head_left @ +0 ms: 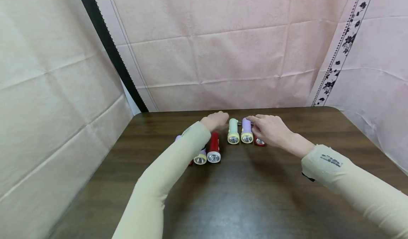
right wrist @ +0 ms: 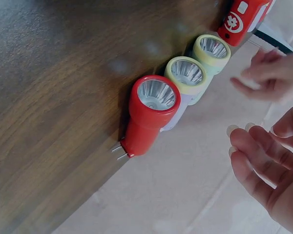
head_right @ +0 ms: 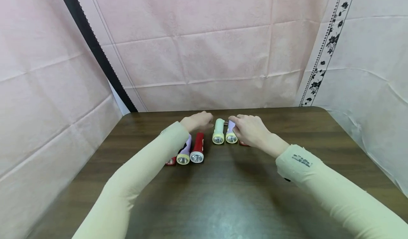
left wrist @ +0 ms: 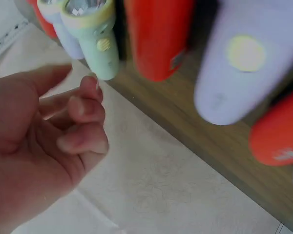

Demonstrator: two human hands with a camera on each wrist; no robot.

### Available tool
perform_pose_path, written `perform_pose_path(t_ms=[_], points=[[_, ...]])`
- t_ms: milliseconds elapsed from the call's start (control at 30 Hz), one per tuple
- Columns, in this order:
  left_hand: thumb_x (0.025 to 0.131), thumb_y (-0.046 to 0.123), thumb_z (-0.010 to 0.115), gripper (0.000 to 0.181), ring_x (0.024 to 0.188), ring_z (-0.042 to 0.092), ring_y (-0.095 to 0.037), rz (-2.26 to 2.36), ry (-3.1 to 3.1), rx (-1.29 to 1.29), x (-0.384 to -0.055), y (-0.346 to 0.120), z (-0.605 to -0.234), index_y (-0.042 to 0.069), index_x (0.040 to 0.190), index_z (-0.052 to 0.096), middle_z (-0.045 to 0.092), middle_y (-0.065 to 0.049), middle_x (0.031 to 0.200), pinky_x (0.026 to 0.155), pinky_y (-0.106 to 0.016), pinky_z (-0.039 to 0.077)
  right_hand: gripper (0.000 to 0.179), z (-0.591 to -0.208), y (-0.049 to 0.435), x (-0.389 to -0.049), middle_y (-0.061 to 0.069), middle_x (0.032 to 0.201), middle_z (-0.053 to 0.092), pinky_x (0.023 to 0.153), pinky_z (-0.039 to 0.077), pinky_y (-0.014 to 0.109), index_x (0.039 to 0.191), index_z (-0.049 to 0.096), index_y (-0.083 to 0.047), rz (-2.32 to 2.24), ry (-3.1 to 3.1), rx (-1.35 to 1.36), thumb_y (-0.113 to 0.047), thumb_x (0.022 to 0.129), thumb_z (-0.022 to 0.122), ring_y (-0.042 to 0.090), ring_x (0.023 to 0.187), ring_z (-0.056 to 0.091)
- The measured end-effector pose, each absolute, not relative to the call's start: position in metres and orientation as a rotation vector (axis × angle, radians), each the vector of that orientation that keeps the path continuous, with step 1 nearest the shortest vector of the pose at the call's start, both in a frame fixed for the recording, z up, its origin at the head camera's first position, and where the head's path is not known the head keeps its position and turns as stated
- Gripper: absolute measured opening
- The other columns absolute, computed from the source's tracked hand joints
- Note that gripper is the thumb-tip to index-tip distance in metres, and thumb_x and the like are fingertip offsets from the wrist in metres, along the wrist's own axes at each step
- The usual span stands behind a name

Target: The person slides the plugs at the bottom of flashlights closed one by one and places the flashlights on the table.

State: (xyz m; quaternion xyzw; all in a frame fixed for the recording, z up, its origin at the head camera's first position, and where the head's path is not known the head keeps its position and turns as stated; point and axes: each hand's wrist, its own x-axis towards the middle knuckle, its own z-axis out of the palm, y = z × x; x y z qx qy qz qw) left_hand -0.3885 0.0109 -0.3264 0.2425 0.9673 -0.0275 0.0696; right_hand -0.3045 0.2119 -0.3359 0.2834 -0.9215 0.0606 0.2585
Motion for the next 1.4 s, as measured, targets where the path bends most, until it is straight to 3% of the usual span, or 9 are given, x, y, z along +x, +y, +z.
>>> perform_pose_path(t_ms=[100, 300, 433, 767, 967, 1167, 1300, 1400], points=[[0.099, 0.018, 0.047, 0.022, 0.09, 0.06, -0.018, 0.003, 2.91, 0.737, -0.398, 0.021, -0.322, 0.008, 0.111, 0.062, 0.066, -0.007, 0.109, 0.081, -0.035, 0.05, 0.035, -0.336, 0.212, -0.305, 0.002, 0.076, 0.064, 0.046, 0.037, 0.03, 0.114, 0.067, -0.009, 0.165, -2.501, 0.762, -0.008, 0.081, 0.056, 0.017, 0.058, 0.051], [0.096, 0.027, 0.055, 0.026, 0.097, 0.065, -0.02, 0.071, 2.961, 0.606, -0.417, 0.04, -0.335, 0.009, 0.113, 0.063, 0.066, -0.007, 0.113, 0.084, -0.034, 0.052, 0.032, -0.336, 0.211, -0.304, -0.001, 0.076, 0.063, 0.048, 0.039, 0.032, 0.112, 0.068, -0.01, 0.179, -2.522, 0.757, -0.009, 0.082, 0.056, 0.017, 0.061, 0.053], [0.096, 0.027, 0.055, 0.028, 0.101, 0.064, -0.02, 0.053, 2.965, 0.514, -0.411, 0.047, -0.336, 0.011, 0.118, 0.063, 0.064, -0.006, 0.122, 0.087, -0.032, 0.051, 0.029, -0.335, 0.21, -0.304, -0.002, 0.074, 0.06, 0.048, 0.039, 0.031, 0.11, 0.067, -0.01, 0.188, -2.537, 0.763, -0.01, 0.083, 0.058, 0.016, 0.062, 0.053], [0.09, 0.023, 0.062, 0.027, 0.095, 0.06, -0.019, 0.07, 2.951, 0.446, -0.411, 0.056, -0.351, 0.008, 0.112, 0.065, 0.063, -0.007, 0.118, 0.084, -0.031, 0.05, 0.032, -0.336, 0.209, -0.305, 0.001, 0.079, 0.065, 0.048, 0.038, 0.03, 0.114, 0.068, -0.01, 0.195, -2.591, 0.737, -0.011, 0.084, 0.057, 0.017, 0.065, 0.054], [0.085, 0.024, 0.069, 0.025, 0.09, 0.061, -0.019, 0.209, 2.954, 0.416, -0.41, 0.051, -0.352, 0.008, 0.103, 0.064, 0.065, -0.008, 0.108, 0.08, -0.031, 0.052, 0.03, -0.34, 0.214, -0.304, 0.002, 0.078, 0.065, 0.049, 0.039, 0.029, 0.113, 0.068, -0.008, 0.196, -2.636, 0.706, -0.012, 0.085, 0.06, 0.018, 0.066, 0.055], [0.087, 0.027, 0.066, 0.026, 0.087, 0.061, -0.021, 0.329, 2.966, 0.448, -0.413, 0.044, -0.344, 0.007, 0.102, 0.06, 0.062, -0.008, 0.101, 0.075, -0.034, 0.052, 0.034, -0.334, 0.225, -0.306, 0.007, 0.085, 0.069, 0.052, 0.044, 0.035, 0.118, 0.065, -0.008, 0.154, -2.673, 0.654, -0.015, 0.086, 0.06, 0.022, 0.072, 0.061], [0.086, 0.026, 0.068, 0.027, 0.082, 0.06, -0.022, 0.454, 2.949, 0.46, -0.411, 0.037, -0.334, 0.006, 0.101, 0.057, 0.06, -0.008, 0.095, 0.064, -0.033, 0.053, 0.039, -0.329, 0.233, -0.308, 0.004, 0.076, 0.064, 0.052, 0.041, 0.034, 0.124, 0.061, -0.007, 0.144, -2.665, 0.629, -0.014, 0.085, 0.059, 0.021, 0.069, 0.058], [0.085, 0.024, 0.07, 0.027, 0.081, 0.058, -0.022, 0.507, 2.96, 0.476, -0.408, 0.033, -0.327, 0.007, 0.1, 0.056, 0.058, -0.008, 0.093, 0.065, -0.032, 0.052, 0.043, -0.325, 0.238, -0.308, 0.001, 0.069, 0.056, 0.051, 0.038, 0.033, 0.127, 0.058, -0.006, 0.155, -2.657, 0.621, -0.013, 0.085, 0.058, 0.019, 0.066, 0.053]])
